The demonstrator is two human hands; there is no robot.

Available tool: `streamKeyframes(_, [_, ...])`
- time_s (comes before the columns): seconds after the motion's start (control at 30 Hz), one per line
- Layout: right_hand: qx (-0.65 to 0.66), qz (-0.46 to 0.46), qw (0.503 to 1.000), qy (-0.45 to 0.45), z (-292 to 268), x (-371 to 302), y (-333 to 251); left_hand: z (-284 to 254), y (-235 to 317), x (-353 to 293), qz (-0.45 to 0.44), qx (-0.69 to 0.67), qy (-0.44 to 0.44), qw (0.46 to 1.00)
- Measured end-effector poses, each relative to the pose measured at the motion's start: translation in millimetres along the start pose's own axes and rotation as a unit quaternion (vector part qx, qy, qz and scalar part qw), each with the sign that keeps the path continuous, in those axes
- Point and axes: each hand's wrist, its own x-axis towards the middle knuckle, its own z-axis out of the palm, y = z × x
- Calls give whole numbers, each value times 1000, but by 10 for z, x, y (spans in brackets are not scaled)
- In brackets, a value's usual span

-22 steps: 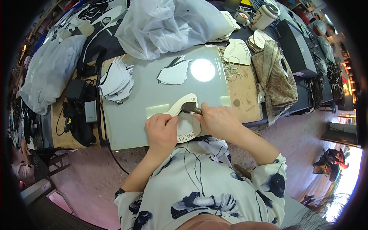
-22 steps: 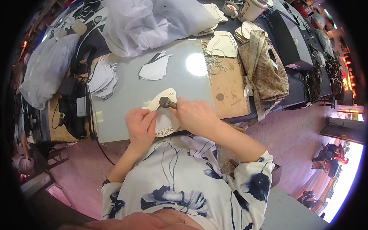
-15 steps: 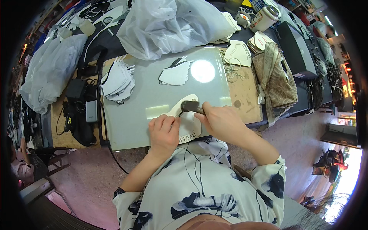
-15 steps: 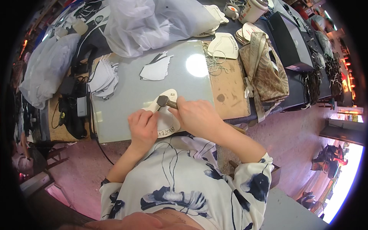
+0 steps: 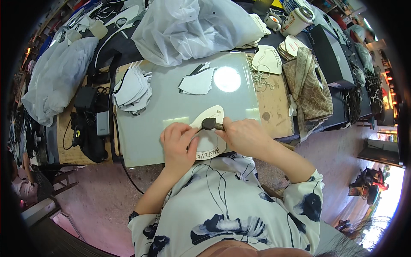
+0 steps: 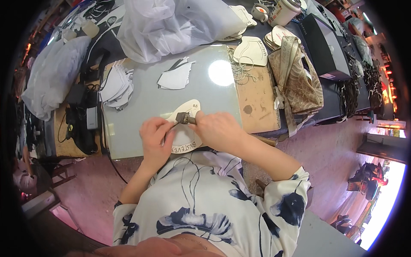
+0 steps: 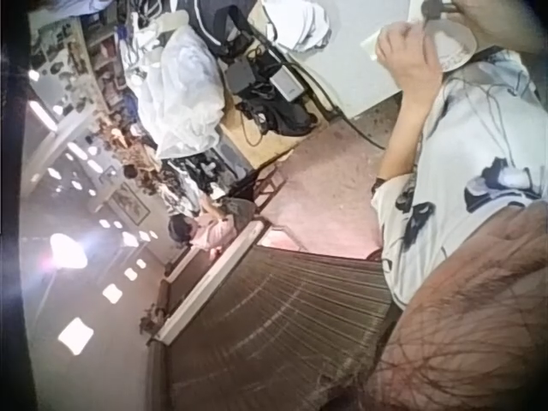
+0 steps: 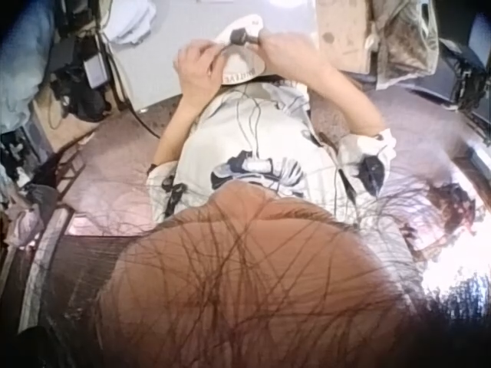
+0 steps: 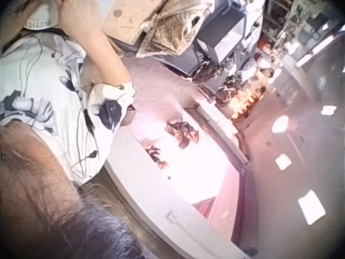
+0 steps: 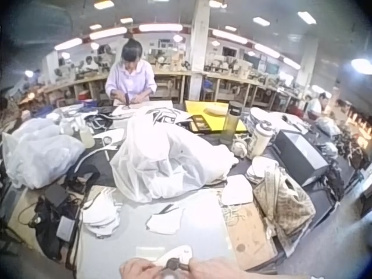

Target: Hammering and assembling shoe upper components on a workbench.

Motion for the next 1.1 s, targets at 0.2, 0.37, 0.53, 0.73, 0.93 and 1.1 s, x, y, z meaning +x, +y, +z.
streamKeyframes(0.2, [-8, 15, 1000, -14, -14, 0, -13, -22, -76, -76, 87, 15, -24, 996])
streamKeyframes(0.37, [-5, 16, 999, -35, -211, 30, -141, -21, -109, -85, 110, 33, -21, 993])
streamKeyframes(0.53, [-4, -24, 999, -41, -61, 22, -78, -4, -115, -77, 117, 30, -21, 992])
streamKeyframes(0.73, [-3, -21, 1000, -20, 15, 7, -67, -57, -105, -56, 76, -1, -30, 997])
streamKeyframes(0.93, [-2, -15, 1000, -21, 36, 16, -59, -148, -151, -20, 123, 26, -48, 991])
streamKeyframes(1.1, [0, -32, 999, -27, -58, 28, -139, -129, -164, -58, 160, 60, -37, 985])
